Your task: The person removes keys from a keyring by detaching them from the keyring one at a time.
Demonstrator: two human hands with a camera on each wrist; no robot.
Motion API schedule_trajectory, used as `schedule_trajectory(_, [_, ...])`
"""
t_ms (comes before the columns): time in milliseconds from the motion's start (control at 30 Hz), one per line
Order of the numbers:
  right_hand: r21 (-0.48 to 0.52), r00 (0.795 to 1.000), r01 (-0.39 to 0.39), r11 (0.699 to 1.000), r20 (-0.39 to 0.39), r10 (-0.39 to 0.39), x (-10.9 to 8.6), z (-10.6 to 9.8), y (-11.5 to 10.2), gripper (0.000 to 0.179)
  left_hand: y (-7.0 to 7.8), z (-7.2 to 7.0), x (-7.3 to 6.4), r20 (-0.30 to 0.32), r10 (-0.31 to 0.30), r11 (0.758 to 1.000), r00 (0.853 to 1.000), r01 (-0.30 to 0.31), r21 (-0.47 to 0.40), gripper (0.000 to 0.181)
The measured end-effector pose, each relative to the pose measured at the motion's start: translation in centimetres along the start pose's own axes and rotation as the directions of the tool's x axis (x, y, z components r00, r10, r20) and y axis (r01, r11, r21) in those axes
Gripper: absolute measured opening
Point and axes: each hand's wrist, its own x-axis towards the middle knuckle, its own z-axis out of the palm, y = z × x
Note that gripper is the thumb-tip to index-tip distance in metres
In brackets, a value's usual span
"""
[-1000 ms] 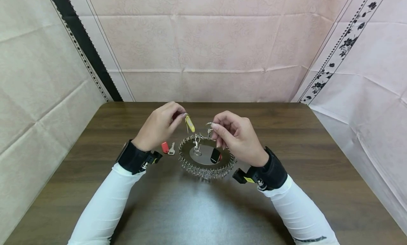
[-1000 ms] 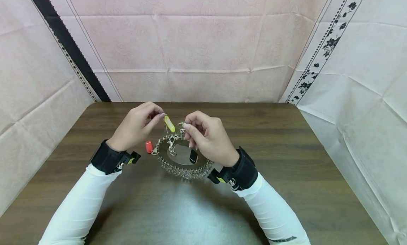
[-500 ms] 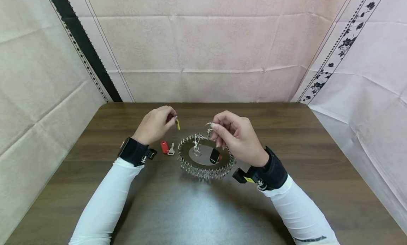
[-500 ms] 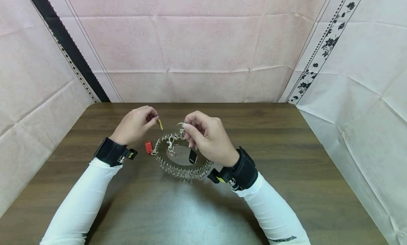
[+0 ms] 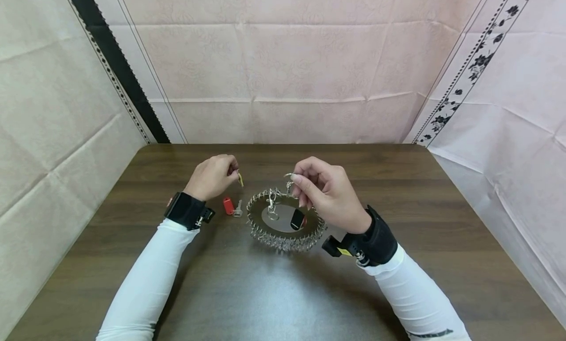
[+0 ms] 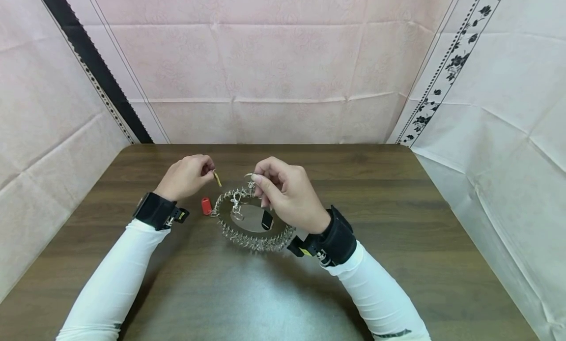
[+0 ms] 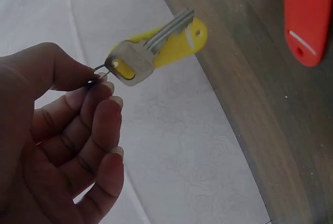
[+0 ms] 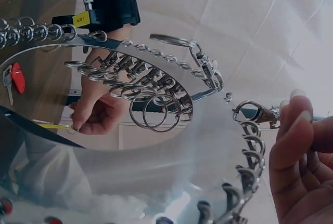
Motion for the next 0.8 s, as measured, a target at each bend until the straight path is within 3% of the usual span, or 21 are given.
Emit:
schedule_trajectory(633, [-0.001, 1.000, -0.004, 1.000, -0.013, 0.004, 0.0, 0.0, -0.1, 0.006, -1.4, 1.1, 0.1, 0.106, -0.064, 0.997, 0.992, 0.060, 0.045, 0.010])
schedule_trajectory(800, [0.000, 1.000, -0.004, 1.000, -0.017, 0.004, 0.0, 0.0, 0.0, 0.006, -1.7, 1.3, 0.0, 0.107, -0.077, 0.995, 0.991, 0.070, 0.067, 0.010])
